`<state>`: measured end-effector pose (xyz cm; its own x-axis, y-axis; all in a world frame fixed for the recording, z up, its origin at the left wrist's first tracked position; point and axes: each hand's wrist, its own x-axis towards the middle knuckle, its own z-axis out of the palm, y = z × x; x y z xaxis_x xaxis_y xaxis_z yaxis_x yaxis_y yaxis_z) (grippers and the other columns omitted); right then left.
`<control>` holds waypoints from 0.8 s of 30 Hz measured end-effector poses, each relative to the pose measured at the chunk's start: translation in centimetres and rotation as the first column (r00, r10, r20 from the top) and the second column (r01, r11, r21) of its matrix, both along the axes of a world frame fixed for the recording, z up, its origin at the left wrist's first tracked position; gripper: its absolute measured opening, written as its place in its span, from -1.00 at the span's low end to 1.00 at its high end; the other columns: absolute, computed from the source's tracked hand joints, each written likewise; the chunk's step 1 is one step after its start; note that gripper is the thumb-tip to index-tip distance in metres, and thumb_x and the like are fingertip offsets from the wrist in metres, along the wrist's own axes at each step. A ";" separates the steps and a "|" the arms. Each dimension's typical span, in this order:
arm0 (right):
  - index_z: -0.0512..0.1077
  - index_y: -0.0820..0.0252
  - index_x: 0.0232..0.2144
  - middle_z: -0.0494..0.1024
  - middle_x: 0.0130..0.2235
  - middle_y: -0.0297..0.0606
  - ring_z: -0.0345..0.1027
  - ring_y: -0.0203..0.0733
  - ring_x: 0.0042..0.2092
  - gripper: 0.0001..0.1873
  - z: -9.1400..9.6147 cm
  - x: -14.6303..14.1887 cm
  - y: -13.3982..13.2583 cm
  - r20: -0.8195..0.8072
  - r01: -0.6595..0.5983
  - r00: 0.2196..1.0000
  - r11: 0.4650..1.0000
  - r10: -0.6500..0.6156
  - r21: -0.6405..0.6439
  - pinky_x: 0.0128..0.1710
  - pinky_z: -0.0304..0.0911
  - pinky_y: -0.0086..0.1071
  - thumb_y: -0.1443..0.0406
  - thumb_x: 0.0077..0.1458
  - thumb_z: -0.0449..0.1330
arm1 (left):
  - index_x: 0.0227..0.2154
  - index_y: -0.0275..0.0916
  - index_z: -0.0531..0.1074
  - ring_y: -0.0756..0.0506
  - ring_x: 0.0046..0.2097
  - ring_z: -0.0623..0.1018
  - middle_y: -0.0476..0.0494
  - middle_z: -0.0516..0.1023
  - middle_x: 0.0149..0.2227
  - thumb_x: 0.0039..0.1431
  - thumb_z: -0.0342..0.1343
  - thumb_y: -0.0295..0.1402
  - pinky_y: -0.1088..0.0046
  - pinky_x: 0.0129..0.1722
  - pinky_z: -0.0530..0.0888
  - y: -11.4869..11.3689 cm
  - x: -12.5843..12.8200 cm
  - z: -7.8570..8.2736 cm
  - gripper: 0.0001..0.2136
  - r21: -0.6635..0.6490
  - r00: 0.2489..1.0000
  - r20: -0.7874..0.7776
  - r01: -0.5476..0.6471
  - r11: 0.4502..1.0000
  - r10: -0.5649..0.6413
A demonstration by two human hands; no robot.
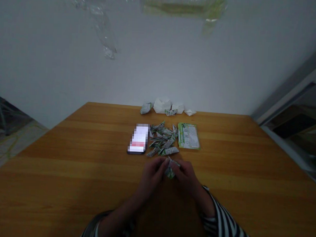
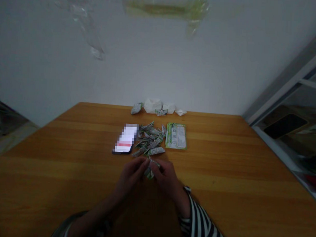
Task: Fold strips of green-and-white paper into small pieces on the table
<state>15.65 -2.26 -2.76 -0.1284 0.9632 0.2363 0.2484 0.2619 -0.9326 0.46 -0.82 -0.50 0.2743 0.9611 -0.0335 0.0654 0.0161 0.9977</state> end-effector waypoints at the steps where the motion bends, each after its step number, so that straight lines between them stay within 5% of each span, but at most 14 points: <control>1: 0.32 0.22 -0.55 0.26 -0.58 -0.41 0.11 -0.34 -0.53 -0.63 0.1 0.0 -0.1 0.001 -0.002 1.000 1.000 0.002 0.008 -0.52 0.03 -0.48 0.15 0.23 0.01 | -0.39 -0.28 0.47 0.06 -0.59 0.31 0.06 0.37 -0.57 0.15 0.11 -0.14 0.61 -0.62 0.27 0.0 0.0 0.0 -0.73 -0.019 0.999 0.035 0.017 1.000 -0.016; 9: 0.28 0.21 -0.53 0.29 -0.53 -0.39 0.13 -0.32 -0.48 -0.56 0.1 0.3 0.0 0.033 -0.157 0.987 0.987 0.158 -0.040 -0.48 0.04 -0.47 0.10 0.28 -0.10 | -0.51 -0.27 0.35 0.05 -0.54 0.31 0.08 0.31 -0.59 0.11 0.13 -0.11 0.61 -0.55 0.27 0.9 -0.5 -0.2 -0.70 -0.034 0.995 0.061 0.079 0.996 -0.076; 24: 0.22 0.20 -0.65 0.19 -0.62 -0.43 0.04 -0.36 -0.56 -0.48 -0.2 0.0 -0.1 0.000 -0.017 1.000 0.997 0.017 -0.072 -0.57 -0.06 -0.48 0.04 0.25 -0.09 | -0.53 -0.23 0.25 0.02 -0.49 0.23 0.09 0.19 -0.54 0.18 0.05 -0.14 0.57 -0.52 0.23 0.6 -0.1 -1.1 -0.71 0.002 0.998 0.058 0.007 1.000 -0.007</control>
<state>15.68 -2.33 -2.98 -0.1448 0.9753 0.1665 0.2449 0.1984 -0.9490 0.40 -0.22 -1.60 0.2828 0.9591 -0.0154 0.0078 0.0138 0.9999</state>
